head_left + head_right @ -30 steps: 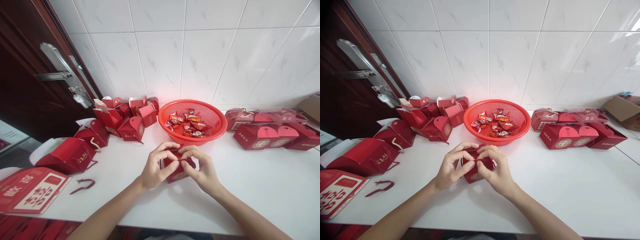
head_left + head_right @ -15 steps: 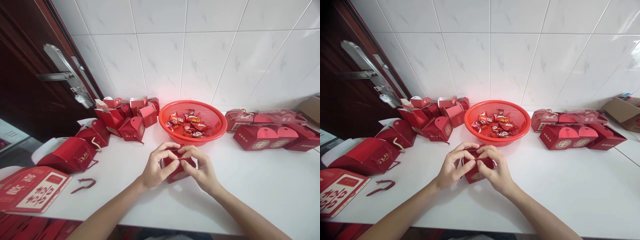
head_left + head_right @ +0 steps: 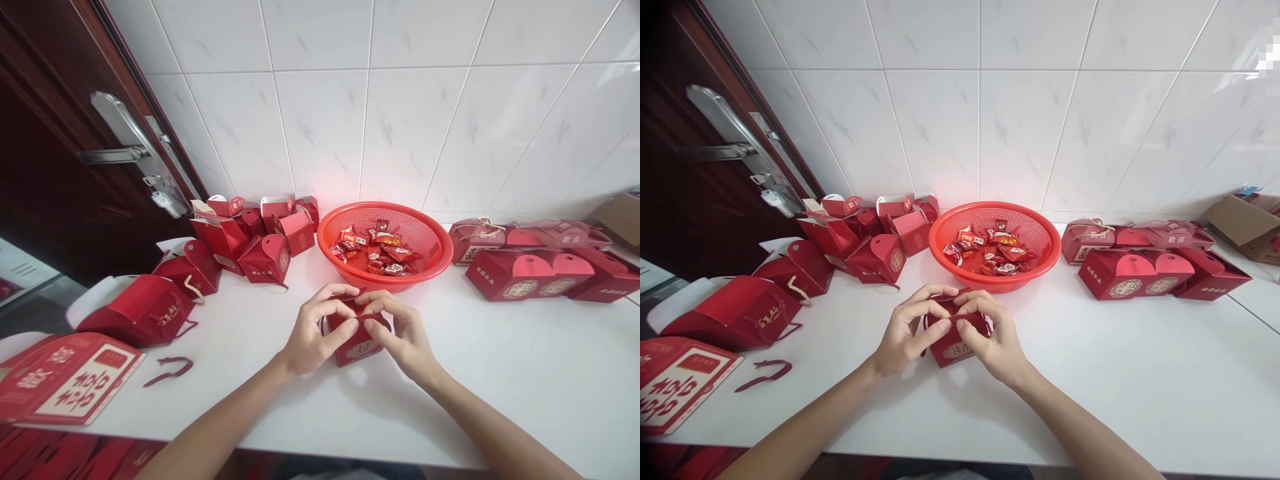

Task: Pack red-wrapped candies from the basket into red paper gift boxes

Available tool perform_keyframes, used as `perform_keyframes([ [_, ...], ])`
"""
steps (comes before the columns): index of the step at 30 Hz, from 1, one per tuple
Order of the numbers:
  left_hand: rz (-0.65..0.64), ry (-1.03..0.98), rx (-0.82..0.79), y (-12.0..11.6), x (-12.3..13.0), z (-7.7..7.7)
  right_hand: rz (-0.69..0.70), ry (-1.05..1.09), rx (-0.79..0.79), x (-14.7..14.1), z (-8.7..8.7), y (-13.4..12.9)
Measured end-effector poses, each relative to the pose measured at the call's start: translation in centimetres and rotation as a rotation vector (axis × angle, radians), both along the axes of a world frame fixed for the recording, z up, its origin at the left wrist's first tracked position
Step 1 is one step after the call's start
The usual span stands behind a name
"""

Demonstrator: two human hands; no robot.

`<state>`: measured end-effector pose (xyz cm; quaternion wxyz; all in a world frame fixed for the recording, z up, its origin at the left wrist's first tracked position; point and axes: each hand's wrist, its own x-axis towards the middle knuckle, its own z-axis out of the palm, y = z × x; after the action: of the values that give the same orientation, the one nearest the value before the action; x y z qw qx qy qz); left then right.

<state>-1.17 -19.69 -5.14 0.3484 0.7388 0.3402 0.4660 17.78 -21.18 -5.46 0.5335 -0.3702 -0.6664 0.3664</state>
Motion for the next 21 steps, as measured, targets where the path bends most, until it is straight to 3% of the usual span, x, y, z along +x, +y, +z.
perform_keyframes([
  [21,0.052,0.015,0.033,-0.15,0.40,-0.10,-0.021,-0.020,0.018,-0.12,-0.02,-0.06],
])
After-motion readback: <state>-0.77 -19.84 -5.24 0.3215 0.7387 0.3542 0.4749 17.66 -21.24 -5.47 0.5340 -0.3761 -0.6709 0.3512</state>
